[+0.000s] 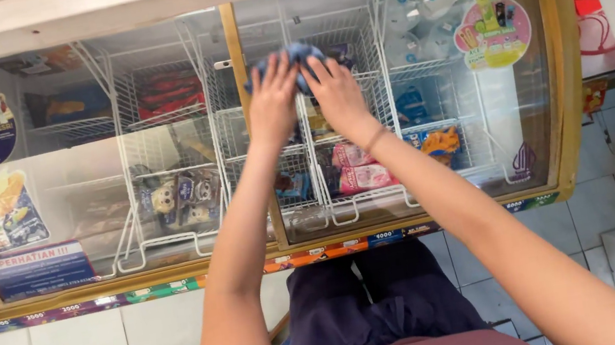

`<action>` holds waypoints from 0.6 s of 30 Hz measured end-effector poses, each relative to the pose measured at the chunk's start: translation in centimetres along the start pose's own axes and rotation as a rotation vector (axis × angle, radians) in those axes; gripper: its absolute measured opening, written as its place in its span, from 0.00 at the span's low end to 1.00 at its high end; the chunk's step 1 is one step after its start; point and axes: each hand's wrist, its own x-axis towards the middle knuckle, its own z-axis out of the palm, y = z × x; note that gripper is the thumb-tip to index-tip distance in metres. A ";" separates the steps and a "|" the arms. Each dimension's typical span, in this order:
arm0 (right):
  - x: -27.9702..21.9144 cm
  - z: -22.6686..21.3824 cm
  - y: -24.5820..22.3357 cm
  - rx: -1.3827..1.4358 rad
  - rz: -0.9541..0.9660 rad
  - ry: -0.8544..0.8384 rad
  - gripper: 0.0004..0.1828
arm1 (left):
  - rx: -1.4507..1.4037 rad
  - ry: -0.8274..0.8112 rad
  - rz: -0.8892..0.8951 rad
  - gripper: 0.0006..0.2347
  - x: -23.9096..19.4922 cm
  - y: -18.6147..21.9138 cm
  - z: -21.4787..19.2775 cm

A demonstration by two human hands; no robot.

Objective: Cleaning the glass lid and surfaces of a display freezer using cloths.

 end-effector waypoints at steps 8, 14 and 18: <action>-22.0 -3.8 -5.1 0.128 -0.119 -0.216 0.32 | -0.174 -0.196 0.134 0.27 -19.2 9.8 -3.5; -22.7 -4.4 -4.0 0.099 -0.217 -0.294 0.32 | -0.071 -0.292 0.193 0.27 -19.8 10.5 -3.4; -15.6 -4.6 -0.8 -0.065 -0.191 -0.151 0.34 | 0.100 -0.104 0.199 0.25 -13.3 8.6 -0.5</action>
